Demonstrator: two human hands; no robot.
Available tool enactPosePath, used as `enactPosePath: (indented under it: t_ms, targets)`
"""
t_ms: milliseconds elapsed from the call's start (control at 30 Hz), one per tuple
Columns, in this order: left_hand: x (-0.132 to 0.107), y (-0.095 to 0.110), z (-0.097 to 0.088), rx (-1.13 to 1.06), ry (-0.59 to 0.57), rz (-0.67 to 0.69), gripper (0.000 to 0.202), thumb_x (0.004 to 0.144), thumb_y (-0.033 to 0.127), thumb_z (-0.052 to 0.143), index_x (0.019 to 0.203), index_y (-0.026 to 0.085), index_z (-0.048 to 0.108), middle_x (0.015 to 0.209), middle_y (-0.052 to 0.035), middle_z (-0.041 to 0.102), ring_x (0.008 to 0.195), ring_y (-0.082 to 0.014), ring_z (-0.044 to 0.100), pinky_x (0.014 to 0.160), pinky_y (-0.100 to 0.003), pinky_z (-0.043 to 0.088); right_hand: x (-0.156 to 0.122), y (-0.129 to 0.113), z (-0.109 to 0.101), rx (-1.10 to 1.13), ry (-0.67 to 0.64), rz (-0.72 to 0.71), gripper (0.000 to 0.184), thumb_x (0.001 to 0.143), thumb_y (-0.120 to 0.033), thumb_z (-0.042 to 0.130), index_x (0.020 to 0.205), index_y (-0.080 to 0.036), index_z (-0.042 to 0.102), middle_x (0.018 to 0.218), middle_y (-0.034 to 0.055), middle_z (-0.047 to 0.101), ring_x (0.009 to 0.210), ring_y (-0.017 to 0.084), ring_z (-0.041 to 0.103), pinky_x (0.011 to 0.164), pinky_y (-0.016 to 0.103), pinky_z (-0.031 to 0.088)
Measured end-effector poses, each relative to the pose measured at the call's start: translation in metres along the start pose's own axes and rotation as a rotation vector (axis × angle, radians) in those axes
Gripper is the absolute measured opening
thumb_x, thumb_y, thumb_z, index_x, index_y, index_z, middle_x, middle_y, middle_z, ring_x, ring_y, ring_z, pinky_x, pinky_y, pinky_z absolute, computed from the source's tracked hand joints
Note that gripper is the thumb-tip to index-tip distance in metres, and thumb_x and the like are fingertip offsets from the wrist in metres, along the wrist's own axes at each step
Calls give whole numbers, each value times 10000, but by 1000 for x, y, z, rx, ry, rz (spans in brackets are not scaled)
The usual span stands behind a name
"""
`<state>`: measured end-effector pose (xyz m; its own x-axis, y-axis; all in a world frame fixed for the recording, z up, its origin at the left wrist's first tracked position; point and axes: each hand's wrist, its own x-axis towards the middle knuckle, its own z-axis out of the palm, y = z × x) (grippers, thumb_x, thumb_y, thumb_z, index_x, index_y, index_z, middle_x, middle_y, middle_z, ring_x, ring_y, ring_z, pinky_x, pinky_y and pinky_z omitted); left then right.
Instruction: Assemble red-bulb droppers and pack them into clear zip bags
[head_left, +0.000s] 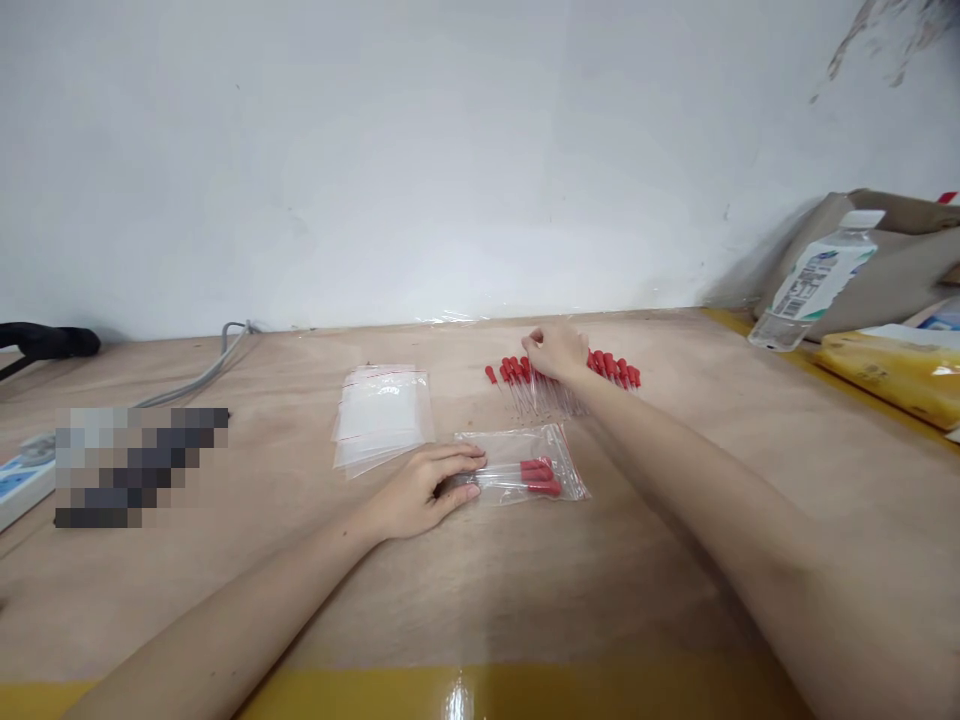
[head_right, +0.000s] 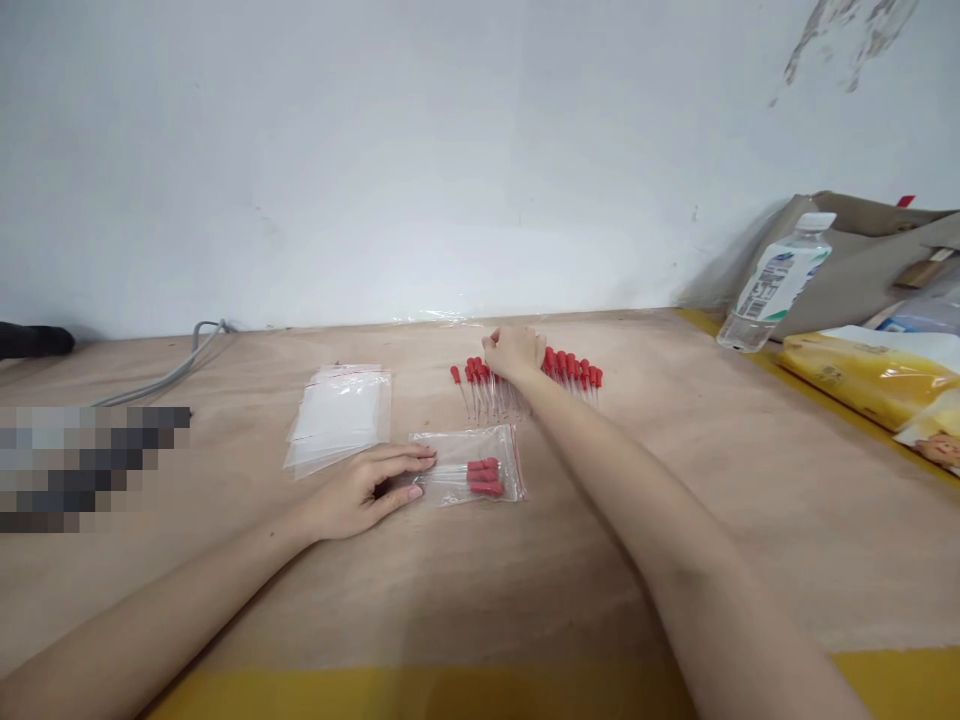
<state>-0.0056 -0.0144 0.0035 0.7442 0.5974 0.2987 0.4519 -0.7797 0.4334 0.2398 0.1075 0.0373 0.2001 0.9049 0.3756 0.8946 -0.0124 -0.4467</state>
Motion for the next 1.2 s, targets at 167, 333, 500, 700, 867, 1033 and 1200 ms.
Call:
enactPosePath:
  t_ms: [167,333,500,700,867,1033,1200]
  targets:
    - [1,0,0,15,-2,-7,319,867,315,511,1153,191,581,1190,-79,601,1129,-201,532,959,-373,444,-27,34,-31,705,52,-22,205,899,-353,386,987,-177,444,794,40,647,624,118,575,604,253,450]
    - [1,0,0,35,-8,-18,324,868,322,506,1158,196,578,1202,-69,594,1137,-201,527,963,-378,442,-75,70,-51,1048,162,153,292,813,-474,528,850,-221,387,644,-26,604,466,81,503,437,185,394]
    - [1,1,-1,54,-20,-21,319,871,327,500,1155,203,578,1197,-62,599,1140,-201,525,963,-376,442,-102,73,-43,1210,48,341,277,780,-425,593,786,-228,398,644,-19,605,493,98,546,466,210,449]
    - [2,2,-2,78,-33,-43,375,875,337,492,1226,206,519,1220,-62,583,1148,-203,518,966,-374,433,-122,68,-31,1197,-221,319,307,698,-447,663,756,-210,476,690,7,613,590,126,586,597,274,498]
    - [2,3,-2,86,-48,-42,389,878,335,486,1243,202,502,1240,-62,569,1153,-201,514,973,-373,424,-129,75,-36,852,-362,17,309,661,-461,678,735,-174,592,640,-12,581,558,95,501,525,232,412]
    - [3,3,-1,86,-50,-22,379,881,329,483,1244,225,503,1238,-47,572,1173,-203,497,983,-376,412,-130,71,-37,750,-459,-123,237,668,-380,670,780,-175,638,653,2,613,595,116,533,556,248,426]
    - [3,3,0,85,-39,-21,387,873,337,496,1242,220,506,1231,-52,577,1160,-204,508,972,-375,422,-131,64,-28,742,-436,-172,191,695,-340,620,785,-175,651,685,18,635,605,126,550,576,260,443]
